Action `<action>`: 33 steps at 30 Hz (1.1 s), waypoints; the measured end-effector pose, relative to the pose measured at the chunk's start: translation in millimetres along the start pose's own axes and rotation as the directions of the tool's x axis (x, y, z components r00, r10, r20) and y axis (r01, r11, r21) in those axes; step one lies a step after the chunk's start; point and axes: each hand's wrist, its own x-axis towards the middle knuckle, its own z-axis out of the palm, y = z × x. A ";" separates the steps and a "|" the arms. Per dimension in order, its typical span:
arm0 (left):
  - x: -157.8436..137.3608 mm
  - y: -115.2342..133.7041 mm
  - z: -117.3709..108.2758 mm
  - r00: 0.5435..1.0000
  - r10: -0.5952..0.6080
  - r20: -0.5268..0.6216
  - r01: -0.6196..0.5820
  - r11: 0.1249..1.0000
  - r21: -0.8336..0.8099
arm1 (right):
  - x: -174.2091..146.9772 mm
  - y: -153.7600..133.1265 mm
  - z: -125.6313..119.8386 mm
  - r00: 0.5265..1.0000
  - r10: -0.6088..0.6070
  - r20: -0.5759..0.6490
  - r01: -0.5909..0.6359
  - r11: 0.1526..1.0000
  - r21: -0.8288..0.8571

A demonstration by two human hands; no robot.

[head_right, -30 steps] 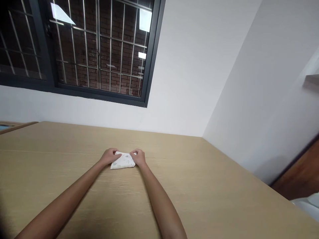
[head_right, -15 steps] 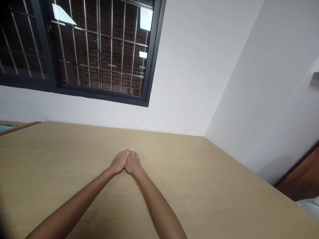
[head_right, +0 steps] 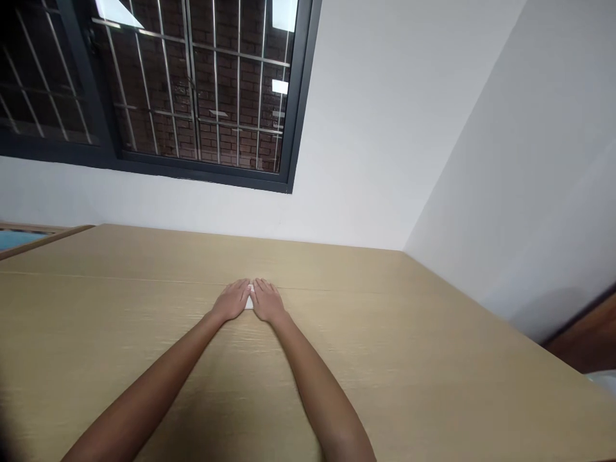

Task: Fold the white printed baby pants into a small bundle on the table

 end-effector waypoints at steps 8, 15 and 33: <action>-11.0 -10.5 -2.0 0.991 -0.134 0.003 0.133 0.988 0.081 | -8.8 0.9 -12.1 0.997 0.045 0.066 -0.047 0.998 0.039; -11.4 -10.9 0.6 0.988 -0.156 -0.023 0.158 0.981 0.116 | -20.1 12.0 -20.4 0.993 0.114 0.044 -0.115 0.993 0.020; -8.5 -3.7 1.4 0.957 0.018 -0.288 -0.025 0.999 -0.022 | -24.5 19.1 -21.1 0.915 0.137 -0.378 -0.074 0.982 0.176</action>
